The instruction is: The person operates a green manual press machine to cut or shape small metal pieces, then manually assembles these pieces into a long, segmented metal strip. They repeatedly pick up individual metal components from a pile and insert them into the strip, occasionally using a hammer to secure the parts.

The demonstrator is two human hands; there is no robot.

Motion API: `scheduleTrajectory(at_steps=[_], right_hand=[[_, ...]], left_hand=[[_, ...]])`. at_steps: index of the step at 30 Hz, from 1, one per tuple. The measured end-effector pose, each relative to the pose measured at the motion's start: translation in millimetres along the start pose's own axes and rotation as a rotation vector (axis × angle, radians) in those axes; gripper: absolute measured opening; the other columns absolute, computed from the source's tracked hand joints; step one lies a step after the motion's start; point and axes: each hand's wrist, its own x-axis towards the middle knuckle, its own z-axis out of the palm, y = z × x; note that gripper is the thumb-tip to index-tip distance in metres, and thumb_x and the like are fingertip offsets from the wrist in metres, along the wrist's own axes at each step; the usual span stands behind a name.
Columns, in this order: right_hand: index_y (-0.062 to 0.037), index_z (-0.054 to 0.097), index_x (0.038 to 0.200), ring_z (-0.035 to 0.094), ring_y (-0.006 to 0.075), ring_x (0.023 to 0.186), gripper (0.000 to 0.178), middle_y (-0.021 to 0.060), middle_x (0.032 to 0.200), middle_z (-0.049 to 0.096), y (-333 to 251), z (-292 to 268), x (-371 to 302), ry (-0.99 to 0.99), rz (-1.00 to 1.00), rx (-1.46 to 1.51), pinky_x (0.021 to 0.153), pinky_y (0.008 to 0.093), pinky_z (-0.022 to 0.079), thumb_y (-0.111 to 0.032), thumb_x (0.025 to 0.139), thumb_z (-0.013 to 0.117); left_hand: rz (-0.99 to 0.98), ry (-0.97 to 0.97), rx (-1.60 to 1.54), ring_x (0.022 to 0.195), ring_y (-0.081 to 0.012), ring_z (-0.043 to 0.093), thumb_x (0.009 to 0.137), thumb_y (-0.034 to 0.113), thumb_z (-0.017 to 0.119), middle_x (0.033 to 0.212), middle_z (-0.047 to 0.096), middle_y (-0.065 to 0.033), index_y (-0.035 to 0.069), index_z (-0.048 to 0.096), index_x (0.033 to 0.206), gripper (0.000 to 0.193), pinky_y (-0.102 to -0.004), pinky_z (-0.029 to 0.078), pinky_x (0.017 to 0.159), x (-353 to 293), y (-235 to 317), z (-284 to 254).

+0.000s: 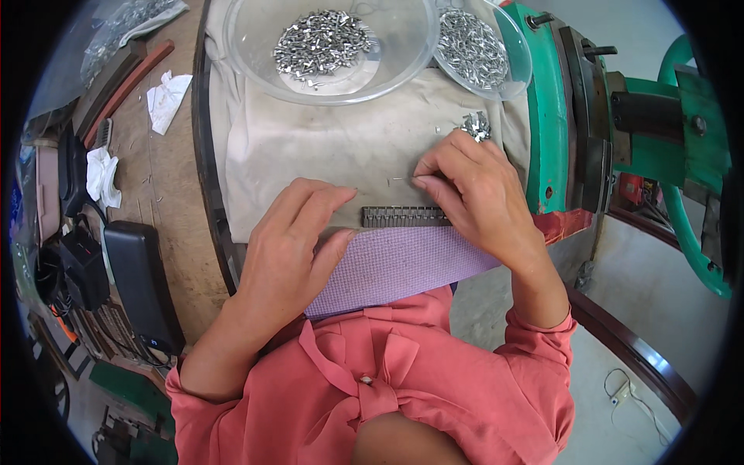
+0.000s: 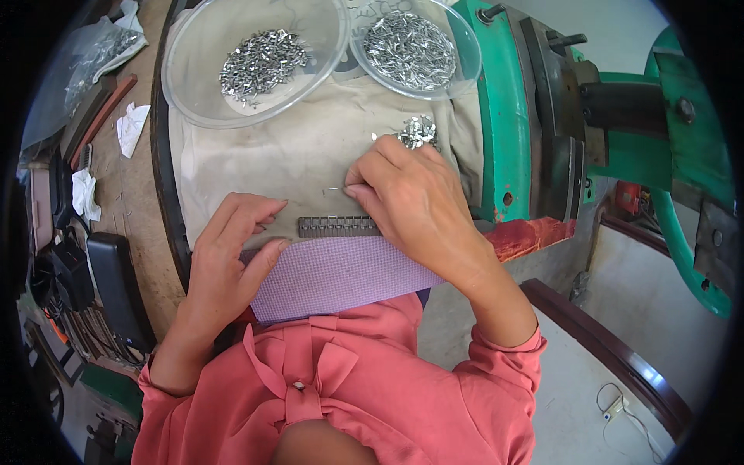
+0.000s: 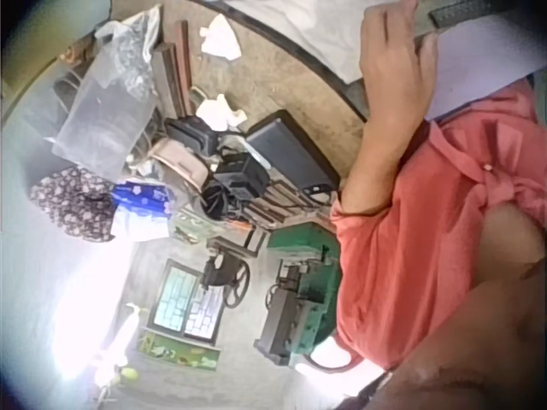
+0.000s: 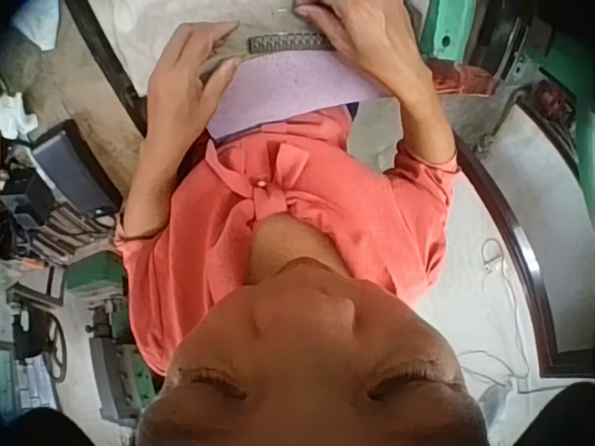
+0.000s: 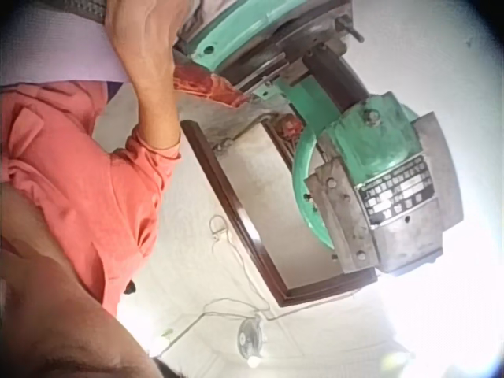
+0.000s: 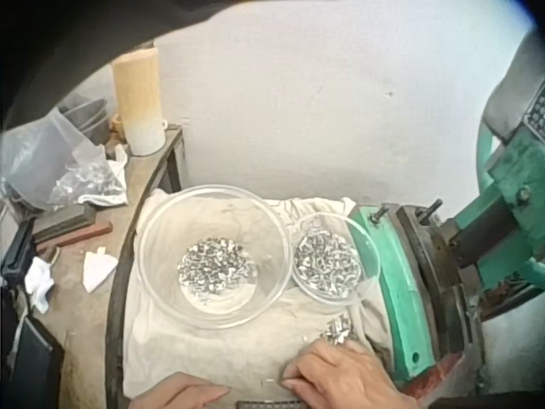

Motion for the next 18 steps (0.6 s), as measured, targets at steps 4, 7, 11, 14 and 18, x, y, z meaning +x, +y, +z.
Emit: scheduleTrajectory(at_steps=[4,7,11,14,18], right_hand=[[-0.0082,0.065,0.087,0.061,0.0273,0.078,0.012,0.0061,0.084,0.058,-4.4,6.0,3.4,0.003,-0.005,0.009,0.072,0.0374,0.043,-0.012,0.08,0.074],[-0.0079,0.064,0.086,0.06,0.0269,0.078,0.012,0.0067,0.083,0.056,-8.0,12.4,6.8,0.005,-0.045,-0.04,0.072,0.0371,0.043,-0.012,0.08,0.073],[-0.0077,0.062,0.089,0.06,0.0276,0.077,0.013,0.0084,0.081,0.054,-14.6,13.3,8.6,-0.024,-0.079,-0.139,0.073,0.0372,0.042,-0.01,0.08,0.071],[-0.007,0.06,0.092,0.06,0.0288,0.079,0.014,0.0096,0.082,0.054,-13.2,8.4,6.8,-0.035,-0.076,-0.1,0.073,0.0382,0.042,-0.008,0.082,0.069],[-0.005,0.057,0.095,0.061,0.0321,0.081,0.014,0.0116,0.085,0.06,-3.1,-3.1,-4.8,0.096,0.095,0.171,0.075,0.0403,0.045,-0.003,0.084,0.066]], left_hand=[[0.024,0.005,0.014,0.09,-0.026,0.064,0.078,-0.004,0.073,0.106,0.061,-0.014,0.0,0.062,0.118,0.042,-0.0335,0.053,0.079,0.0,-1.3,0.2],[0.027,0.004,0.012,0.09,-0.0263,0.064,0.078,-0.004,0.073,0.107,0.061,-0.0144,0.0,0.062,0.118,0.041,-0.0335,0.053,0.079,-0.1,-1.8,0.5],[0.035,0.001,0.022,0.09,-0.0268,0.064,0.078,-0.003,0.073,0.107,0.061,-0.0146,0.0,0.062,0.118,0.041,-0.0336,0.053,0.079,-0.3,-1.6,0.1],[0.047,-0.002,0.028,0.09,-0.0274,0.064,0.078,-0.003,0.073,0.107,0.061,-0.0148,0.0,0.062,0.118,0.042,-0.0338,0.053,0.079,0.3,-0.8,-0.7],[0.056,-0.001,0.048,0.09,-0.0277,0.064,0.078,-0.002,0.074,0.108,0.061,-0.015,0.0,0.063,0.117,0.042,-0.0341,0.053,0.079,-0.2,0.0,-1.1]])
